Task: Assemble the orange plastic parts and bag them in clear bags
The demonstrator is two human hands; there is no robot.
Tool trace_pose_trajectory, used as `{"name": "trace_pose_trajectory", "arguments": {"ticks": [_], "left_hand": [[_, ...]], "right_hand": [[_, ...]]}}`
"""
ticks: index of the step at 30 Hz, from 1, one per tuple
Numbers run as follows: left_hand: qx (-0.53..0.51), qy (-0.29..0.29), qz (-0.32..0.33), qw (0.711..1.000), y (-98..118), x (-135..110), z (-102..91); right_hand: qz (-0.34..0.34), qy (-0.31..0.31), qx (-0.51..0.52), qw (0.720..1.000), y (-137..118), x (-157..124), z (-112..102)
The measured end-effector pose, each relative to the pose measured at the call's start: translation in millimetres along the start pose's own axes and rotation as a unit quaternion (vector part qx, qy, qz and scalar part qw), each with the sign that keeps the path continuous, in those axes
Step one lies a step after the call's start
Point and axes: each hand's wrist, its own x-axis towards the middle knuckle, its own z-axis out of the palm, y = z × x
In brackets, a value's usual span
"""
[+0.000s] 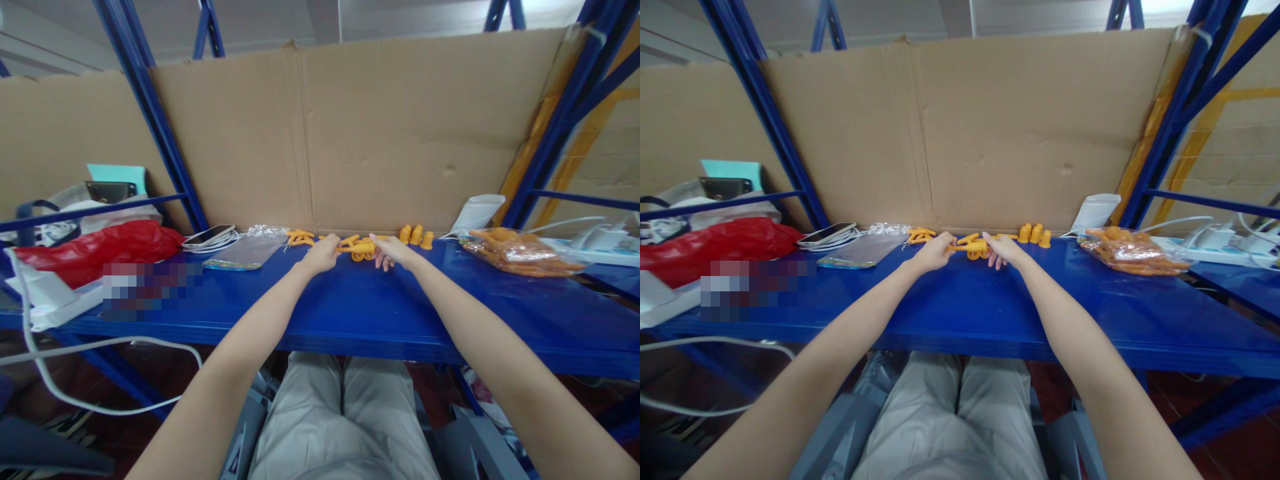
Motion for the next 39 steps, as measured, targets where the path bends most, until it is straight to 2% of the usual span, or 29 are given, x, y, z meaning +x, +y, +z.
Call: {"name": "trace_pose_trajectory", "arguments": {"ticks": [4,8,12,19,26,35,39], "left_hand": [[-0.002,0.005,0.001,1.0,-1,1,2.6],[-0.008,0.002,-0.005,1.0,-2,2,3.6],[-0.023,0.011,-0.012,1.0,-1,1,2.7],[-0.036,0.022,-0.011,0.999,-2,1,1.6],[-0.036,0.011,-0.016,0.999,1,0,-2.2],[-0.018,-0.004,-0.001,1.0,-2,0,-0.2],[-0.015,-0.005,-0.002,1.0,-2,0,-1.1]], "right_hand": [[-0.006,0.005,0.03,1.0,0,-2,-2],[-0.032,-0.049,0.078,0.995,1,-4,-7],[-0.06,-0.068,0.06,0.994,2,-5,-9],[-0.034,-0.042,0.002,0.999,-1,-6,-6],[-0.108,-0.023,0.015,0.994,1,-3,-9],[-0.067,-0.035,-0.025,0.997,-2,-2,-1],[-0.097,-0.037,0.015,0.994,6,5,-3]]}}
